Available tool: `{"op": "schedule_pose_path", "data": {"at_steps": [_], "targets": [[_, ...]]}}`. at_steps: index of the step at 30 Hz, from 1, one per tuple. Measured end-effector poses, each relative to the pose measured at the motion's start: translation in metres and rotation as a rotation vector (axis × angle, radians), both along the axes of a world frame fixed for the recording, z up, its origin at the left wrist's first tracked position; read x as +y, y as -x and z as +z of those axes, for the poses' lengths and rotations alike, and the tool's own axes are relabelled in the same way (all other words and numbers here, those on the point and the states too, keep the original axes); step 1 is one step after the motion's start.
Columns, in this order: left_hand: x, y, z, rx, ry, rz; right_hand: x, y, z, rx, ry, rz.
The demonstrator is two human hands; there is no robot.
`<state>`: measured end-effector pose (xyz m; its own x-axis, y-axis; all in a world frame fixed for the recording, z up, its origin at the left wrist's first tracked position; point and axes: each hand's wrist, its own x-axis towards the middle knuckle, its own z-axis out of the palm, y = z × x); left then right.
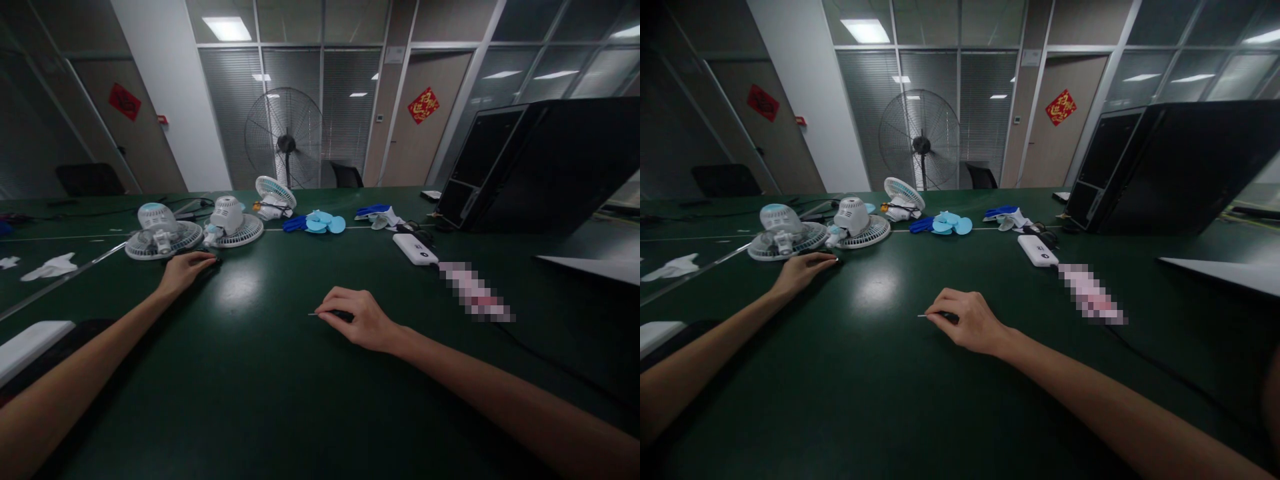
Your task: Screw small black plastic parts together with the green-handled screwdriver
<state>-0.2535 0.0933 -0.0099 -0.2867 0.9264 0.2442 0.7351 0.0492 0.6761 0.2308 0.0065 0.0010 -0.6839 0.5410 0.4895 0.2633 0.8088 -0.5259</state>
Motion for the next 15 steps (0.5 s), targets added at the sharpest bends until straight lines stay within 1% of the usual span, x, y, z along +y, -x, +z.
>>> {"op": "schedule_pose_path", "data": {"at_steps": [3,9,15], "targets": [[-0.0006,-0.0025,0.001,0.071,0.008,-0.057,0.0002,0.0005,-0.0014,-0.006,-0.007,-0.001],[0.0006,0.001,-0.0015,0.057,-0.005,-0.041,0.0004,0.0015,-0.0019,-0.027,-0.025,-0.01],[0.0034,0.0065,-0.0056,0.045,0.001,-0.056,0.0009,0.0018,-0.0022,-0.027,-0.03,-0.003]]}}
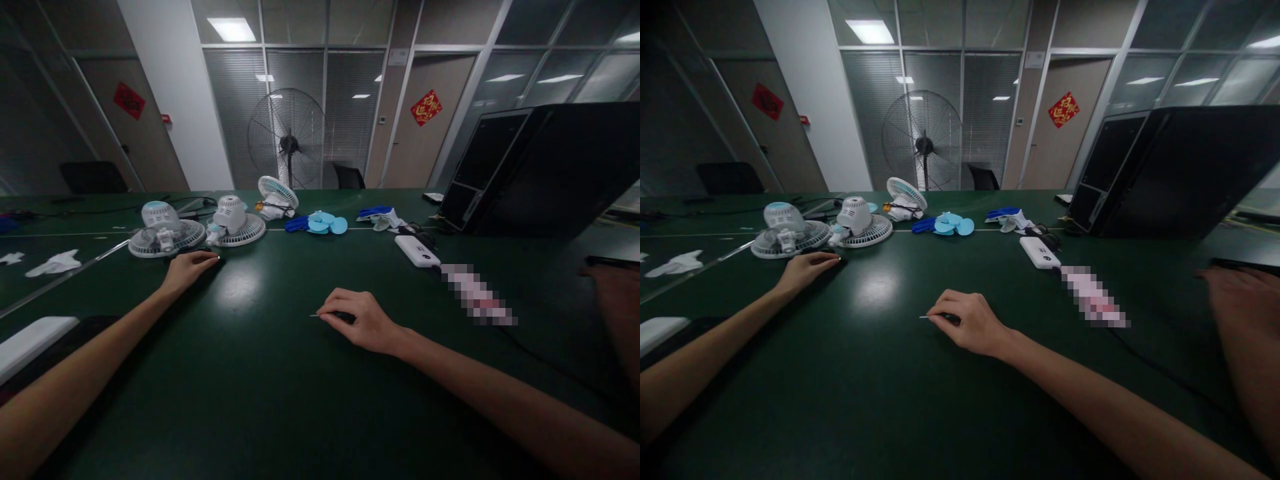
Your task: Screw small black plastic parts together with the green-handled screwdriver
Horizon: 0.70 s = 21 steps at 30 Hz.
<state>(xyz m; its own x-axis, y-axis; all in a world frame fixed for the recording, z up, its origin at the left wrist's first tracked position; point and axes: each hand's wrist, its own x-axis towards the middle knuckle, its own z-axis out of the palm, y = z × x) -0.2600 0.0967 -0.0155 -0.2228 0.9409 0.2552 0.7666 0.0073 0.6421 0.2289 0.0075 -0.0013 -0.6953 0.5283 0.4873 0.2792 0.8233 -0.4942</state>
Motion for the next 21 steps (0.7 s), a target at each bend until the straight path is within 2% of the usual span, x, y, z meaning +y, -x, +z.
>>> {"op": "schedule_pose_path", "data": {"at_steps": [8,15,21], "targets": [[0.002,0.0,0.0,0.01,0.036,0.035,0.0,0.0,0.0,-0.008,-0.015,0.001],[-0.001,-0.003,0.004,0.021,0.044,0.015,-0.002,0.0,0.003,-0.022,-0.008,-0.002],[-0.004,-0.011,0.006,0.047,0.05,0.079,-0.002,0.0,0.002,-0.021,-0.006,-0.004]]}}
